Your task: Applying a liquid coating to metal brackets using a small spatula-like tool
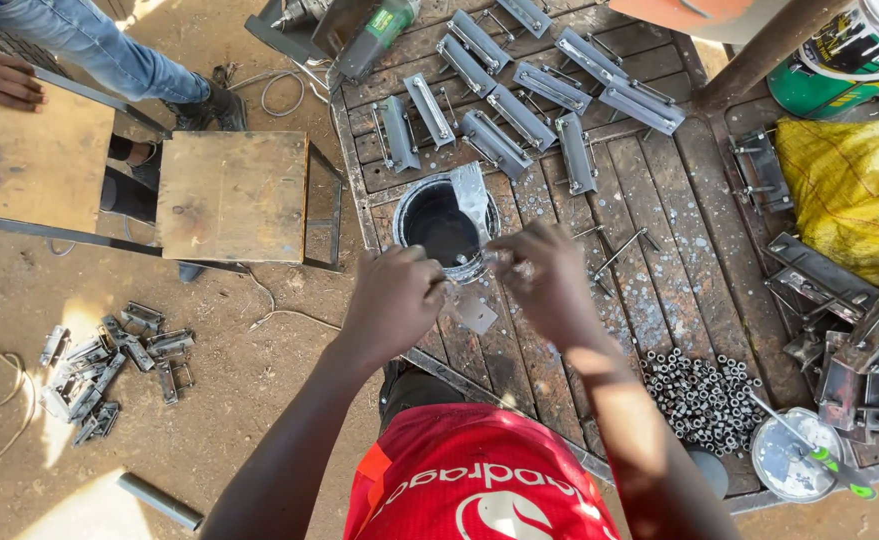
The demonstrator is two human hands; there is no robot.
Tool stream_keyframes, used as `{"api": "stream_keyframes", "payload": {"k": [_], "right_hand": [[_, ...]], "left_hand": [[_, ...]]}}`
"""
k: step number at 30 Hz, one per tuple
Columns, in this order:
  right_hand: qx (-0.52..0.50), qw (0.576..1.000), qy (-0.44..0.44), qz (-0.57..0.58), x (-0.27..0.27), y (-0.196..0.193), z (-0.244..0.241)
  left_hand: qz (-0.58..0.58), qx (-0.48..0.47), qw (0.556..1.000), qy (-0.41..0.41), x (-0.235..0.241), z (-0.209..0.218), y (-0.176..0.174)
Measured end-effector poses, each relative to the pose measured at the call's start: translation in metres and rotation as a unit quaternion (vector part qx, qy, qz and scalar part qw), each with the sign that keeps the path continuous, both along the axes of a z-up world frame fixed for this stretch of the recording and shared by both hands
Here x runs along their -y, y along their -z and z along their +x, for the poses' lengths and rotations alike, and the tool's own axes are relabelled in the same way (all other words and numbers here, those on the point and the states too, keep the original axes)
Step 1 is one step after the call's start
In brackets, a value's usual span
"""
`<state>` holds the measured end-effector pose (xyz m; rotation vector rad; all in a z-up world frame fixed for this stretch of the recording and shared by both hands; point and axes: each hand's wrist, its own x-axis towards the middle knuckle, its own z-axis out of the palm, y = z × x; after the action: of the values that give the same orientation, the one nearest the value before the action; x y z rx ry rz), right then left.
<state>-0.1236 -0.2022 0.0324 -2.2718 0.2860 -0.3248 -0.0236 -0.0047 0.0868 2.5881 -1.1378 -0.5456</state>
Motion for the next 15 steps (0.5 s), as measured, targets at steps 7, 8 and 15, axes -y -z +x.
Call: {"api": "stream_keyframes", "payload": {"k": [7,8,15], "right_hand": [[-0.167,0.974,0.154,-0.02,0.095,0.167,-0.006],[-0.254,0.953,0.163,-0.018,0.098,0.181,-0.003],[-0.338,0.923,0.177,-0.049,0.096,0.282,0.007]], "left_hand": [[-0.197,-0.276,0.91,-0.237,-0.022,0.005,0.005],[-0.231,-0.29,0.891,-0.263,-0.022,0.007,0.012],[-0.357,-0.324,0.792,-0.374,-0.02,0.014,0.045]]}}
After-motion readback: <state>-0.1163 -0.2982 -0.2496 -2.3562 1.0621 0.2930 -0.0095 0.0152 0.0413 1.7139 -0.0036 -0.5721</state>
